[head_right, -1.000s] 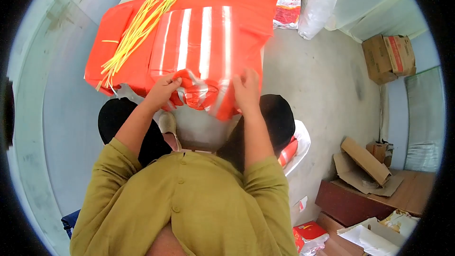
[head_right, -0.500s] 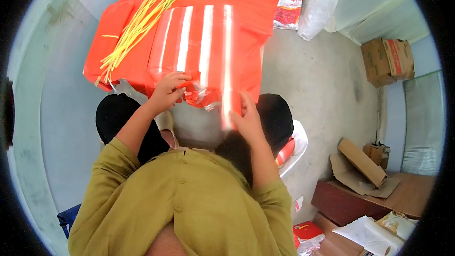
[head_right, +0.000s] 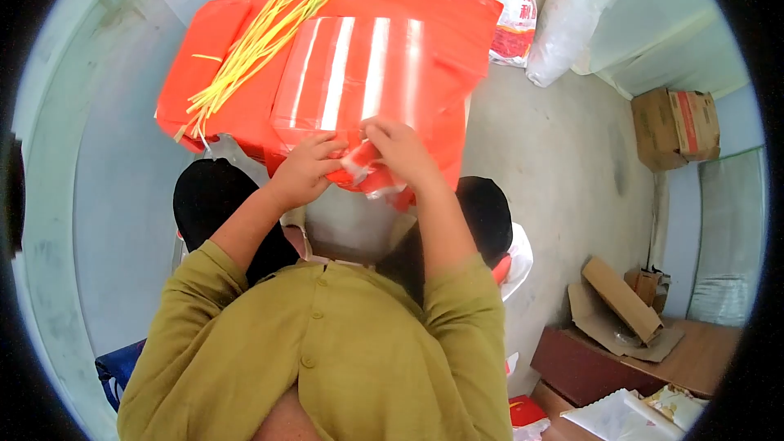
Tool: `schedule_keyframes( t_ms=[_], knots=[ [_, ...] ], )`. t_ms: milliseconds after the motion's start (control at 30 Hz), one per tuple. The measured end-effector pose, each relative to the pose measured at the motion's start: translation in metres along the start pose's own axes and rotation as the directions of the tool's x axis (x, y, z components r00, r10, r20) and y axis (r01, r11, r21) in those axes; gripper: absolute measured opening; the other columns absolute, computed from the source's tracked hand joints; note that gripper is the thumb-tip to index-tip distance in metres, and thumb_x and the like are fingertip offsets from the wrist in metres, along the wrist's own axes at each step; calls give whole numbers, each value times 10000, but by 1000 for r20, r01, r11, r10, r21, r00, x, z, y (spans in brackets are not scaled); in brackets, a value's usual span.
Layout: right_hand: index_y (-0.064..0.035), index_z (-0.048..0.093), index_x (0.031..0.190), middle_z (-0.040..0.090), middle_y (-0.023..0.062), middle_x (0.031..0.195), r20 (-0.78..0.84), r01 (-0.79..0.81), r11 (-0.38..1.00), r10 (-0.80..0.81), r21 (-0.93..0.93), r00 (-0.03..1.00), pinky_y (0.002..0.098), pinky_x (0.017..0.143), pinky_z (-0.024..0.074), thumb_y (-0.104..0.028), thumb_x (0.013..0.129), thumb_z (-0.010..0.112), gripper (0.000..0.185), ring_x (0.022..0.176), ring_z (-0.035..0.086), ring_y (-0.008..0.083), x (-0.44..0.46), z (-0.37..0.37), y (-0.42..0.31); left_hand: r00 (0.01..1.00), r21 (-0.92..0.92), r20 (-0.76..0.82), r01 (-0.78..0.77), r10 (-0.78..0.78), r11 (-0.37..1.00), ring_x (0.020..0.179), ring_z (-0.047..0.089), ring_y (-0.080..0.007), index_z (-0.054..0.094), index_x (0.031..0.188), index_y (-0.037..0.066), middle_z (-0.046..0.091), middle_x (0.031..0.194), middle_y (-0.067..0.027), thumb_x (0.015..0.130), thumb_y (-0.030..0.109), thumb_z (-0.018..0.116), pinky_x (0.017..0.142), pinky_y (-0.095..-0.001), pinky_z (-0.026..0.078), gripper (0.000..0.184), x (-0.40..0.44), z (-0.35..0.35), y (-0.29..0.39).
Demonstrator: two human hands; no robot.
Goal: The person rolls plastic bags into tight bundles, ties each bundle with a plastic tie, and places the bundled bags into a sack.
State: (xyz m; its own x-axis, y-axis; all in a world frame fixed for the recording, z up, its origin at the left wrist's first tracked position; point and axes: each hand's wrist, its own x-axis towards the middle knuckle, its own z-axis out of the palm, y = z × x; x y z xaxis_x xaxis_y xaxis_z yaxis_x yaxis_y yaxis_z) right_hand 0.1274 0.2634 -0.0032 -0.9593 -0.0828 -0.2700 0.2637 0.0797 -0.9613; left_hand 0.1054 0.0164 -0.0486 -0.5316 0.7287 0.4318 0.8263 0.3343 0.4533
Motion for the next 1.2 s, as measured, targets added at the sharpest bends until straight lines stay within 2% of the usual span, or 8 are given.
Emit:
schedule_keyframes(
  t_ms=[133, 233, 533, 667, 833, 933, 1067, 1200],
  knots=[
    [4, 649, 1318, 680, 65, 1095, -14, -137, 981, 141, 138, 990, 304, 852, 569, -165, 1075, 525, 321, 909, 666, 154, 11, 12, -4, 995, 0, 67, 74, -74, 997, 1270, 574, -384, 774, 1143, 123, 625, 1375, -150, 770, -7, 717, 1061, -468, 494, 399, -3, -4, 3],
    [9, 631, 1359, 696, 69, 1079, 30, -124, 992, 124, 0, 992, 306, 827, 572, -157, 1057, 572, 349, 897, 674, 160, 19, 8, 12, 992, 26, 18, 123, -124, 992, 1295, 565, -384, 784, 1156, 160, 586, 1427, -183, 791, 9, 731, 1074, -466, 489, 399, -9, 2, 5],
    [-9, 704, 1266, 718, 184, 1123, -15, 217, 792, -275, -570, 961, 395, 883, 555, -121, 944, 653, 344, 1000, 701, 298, 17, 26, 18, 997, 179, -21, -69, 74, 981, 1377, 502, -399, 770, 1222, 199, 559, 1480, -161, 812, 10, 678, 1126, -497, 454, 461, 2, -9, 10],
    [-14, 707, 1222, 710, 181, 1136, -33, 252, 804, -318, -538, 947, 389, 879, 556, -109, 953, 649, 291, 1003, 697, 316, 14, 29, 20, 998, 200, 12, -62, 61, 978, 1312, 550, -381, 762, 1165, 116, 627, 1379, -130, 795, 63, 719, 1087, -490, 476, 376, 8, -7, 6],
    [-6, 708, 1166, 709, 178, 1130, -201, 280, 881, -375, -380, 905, 394, 864, 565, -75, 942, 655, 240, 981, 699, 338, -11, 26, 31, 981, -63, -66, 180, -184, 982, 1117, 632, -347, 729, 1079, 45, 689, 1176, -127, 819, 79, 756, 978, -444, 519, 263, 9, 6, -6],
    [7, 718, 1152, 717, 166, 1107, -67, 374, 769, -472, -519, 879, 354, 850, 557, 0, 938, 672, 220, 950, 692, 253, -32, 25, 34, 935, -91, 33, 353, -352, 931, 987, 658, -340, 715, 981, 24, 697, 1011, -136, 839, 93, 765, 847, -436, 532, 166, 24, -1, -10],
    [-21, 730, 1109, 724, 152, 1192, 149, 602, 423, -723, -677, 675, 443, 957, 555, -40, 871, 728, 239, 1116, 675, 350, -26, 35, 33, 883, -144, 75, 469, -463, 871, 911, 661, -359, 683, 933, 15, 673, 896, -150, 840, 112, 775, 760, -453, 517, 162, 33, 2, -15],
    [12, 719, 1198, 706, 149, 1289, 188, 550, 454, -627, -701, 756, 453, 1045, 522, 10, 852, 718, 346, 1234, 626, 356, -14, 28, 40, 876, -142, -12, 476, -482, 868, 977, 657, -354, 682, 1070, 28, 681, 1017, -153, 837, 144, 787, 823, -450, 529, 281, 36, 4, -9]
  ],
)
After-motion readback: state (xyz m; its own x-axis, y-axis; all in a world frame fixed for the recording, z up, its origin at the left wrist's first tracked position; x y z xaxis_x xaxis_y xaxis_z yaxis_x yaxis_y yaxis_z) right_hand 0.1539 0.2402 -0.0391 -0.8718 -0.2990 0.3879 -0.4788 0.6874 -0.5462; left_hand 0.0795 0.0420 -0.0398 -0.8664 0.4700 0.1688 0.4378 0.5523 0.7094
